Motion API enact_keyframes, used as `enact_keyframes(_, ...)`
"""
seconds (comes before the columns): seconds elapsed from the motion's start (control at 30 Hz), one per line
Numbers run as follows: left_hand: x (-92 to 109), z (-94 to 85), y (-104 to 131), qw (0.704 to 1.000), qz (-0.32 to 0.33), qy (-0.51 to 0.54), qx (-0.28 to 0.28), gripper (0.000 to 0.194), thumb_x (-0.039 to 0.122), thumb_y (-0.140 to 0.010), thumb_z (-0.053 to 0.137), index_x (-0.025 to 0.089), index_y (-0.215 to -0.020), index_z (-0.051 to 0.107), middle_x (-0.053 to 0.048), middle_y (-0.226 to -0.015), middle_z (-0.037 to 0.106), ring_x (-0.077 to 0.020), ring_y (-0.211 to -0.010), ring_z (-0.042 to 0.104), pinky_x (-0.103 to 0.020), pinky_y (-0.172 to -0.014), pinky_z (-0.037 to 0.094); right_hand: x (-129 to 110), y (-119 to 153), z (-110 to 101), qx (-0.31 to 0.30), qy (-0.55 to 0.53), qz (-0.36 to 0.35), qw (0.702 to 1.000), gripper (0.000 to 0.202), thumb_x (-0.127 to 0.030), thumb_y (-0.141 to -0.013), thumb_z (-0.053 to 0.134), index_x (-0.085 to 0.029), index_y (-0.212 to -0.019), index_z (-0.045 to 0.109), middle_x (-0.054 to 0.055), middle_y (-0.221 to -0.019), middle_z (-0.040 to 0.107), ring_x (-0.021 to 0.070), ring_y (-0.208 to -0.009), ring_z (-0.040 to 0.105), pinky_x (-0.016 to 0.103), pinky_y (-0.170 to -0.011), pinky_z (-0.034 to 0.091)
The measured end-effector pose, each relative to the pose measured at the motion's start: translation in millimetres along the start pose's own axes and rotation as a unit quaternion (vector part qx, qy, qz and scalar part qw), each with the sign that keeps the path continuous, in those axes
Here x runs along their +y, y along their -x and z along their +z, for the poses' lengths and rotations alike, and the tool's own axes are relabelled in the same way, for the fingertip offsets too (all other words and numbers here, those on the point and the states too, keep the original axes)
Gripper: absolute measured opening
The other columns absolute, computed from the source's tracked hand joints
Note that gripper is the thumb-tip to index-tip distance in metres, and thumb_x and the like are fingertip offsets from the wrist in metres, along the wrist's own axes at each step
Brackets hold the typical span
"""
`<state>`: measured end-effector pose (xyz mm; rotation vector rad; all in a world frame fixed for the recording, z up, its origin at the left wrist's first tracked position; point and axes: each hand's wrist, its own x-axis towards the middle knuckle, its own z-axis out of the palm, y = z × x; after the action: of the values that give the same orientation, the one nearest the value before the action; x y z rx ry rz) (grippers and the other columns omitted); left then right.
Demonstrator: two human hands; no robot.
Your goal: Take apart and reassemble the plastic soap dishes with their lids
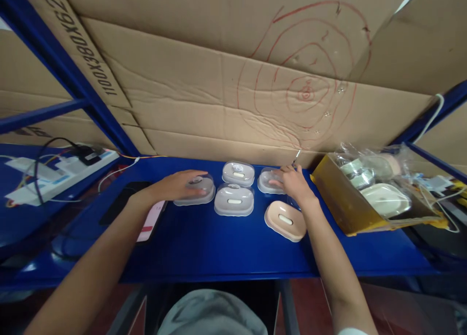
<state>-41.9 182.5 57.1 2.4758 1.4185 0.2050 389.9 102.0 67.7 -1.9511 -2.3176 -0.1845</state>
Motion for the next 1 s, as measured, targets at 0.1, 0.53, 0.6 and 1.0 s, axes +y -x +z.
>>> enact_keyframes(0.1, 7, 3.5, -19, 1.0, -0.011, 0.009, 0.016, 0.079, 0.077, -0.102, 0.044, 0.029, -0.164, 0.048, -0.008, -0.165, 0.056, -0.0313, -0.148, 0.057, -0.044, -0.12, 0.046, -1, -7, -4, 0.008, 0.022, 0.039, 0.999, 0.042, -0.039, -0.112, 0.047, -0.016, -0.119, 0.081, 0.022, -0.121, 0.077, 0.0388, -0.122, 0.067, 0.059, -0.114, 0.036)
enact_keyframes(0.53, 46, 22.6, -6, 0.986, 0.154, -0.031, 0.053, 0.053, 0.057, -0.103, 0.061, 0.031, -0.149, 0.063, -0.008, -0.156, 0.062, -0.0286, -0.147, 0.057, -0.048, -0.124, 0.042, -76, -73, 22, -0.032, -0.101, -0.11, 0.988, 0.071, -0.054, -0.105, 0.063, -0.026, -0.167, 0.043, 0.016, -0.17, 0.048, 0.0319, -0.155, 0.048, 0.048, -0.121, 0.042)
enact_keyframes(0.6, 49, 27.3, 0, 0.984, 0.172, -0.03, 0.038, 0.06, 0.059, -0.095, 0.073, 0.033, -0.148, 0.063, -0.006, -0.154, 0.064, -0.0296, -0.144, 0.059, -0.048, -0.123, 0.043, -81, -79, 25, -0.045, -0.117, -0.121, 0.985, 0.066, -0.052, -0.105, 0.066, -0.023, -0.162, 0.05, 0.015, -0.162, 0.057, 0.0296, -0.148, 0.056, 0.042, -0.118, 0.046)
enact_keyframes(1.0, 58, 26.3, 6, 0.991, 0.084, -0.068, 0.079, 0.036, 0.04, -0.108, 0.05, 0.022, -0.132, 0.069, -0.015, -0.141, 0.07, -0.0346, -0.136, 0.064, -0.055, -0.121, 0.04, -55, -66, 5, -0.044, -0.013, 0.022, 0.999, 0.048, -0.03, -0.114, 0.033, -0.013, -0.131, 0.075, 0.023, -0.118, 0.08, 0.0353, -0.117, 0.075, 0.048, -0.106, 0.048)
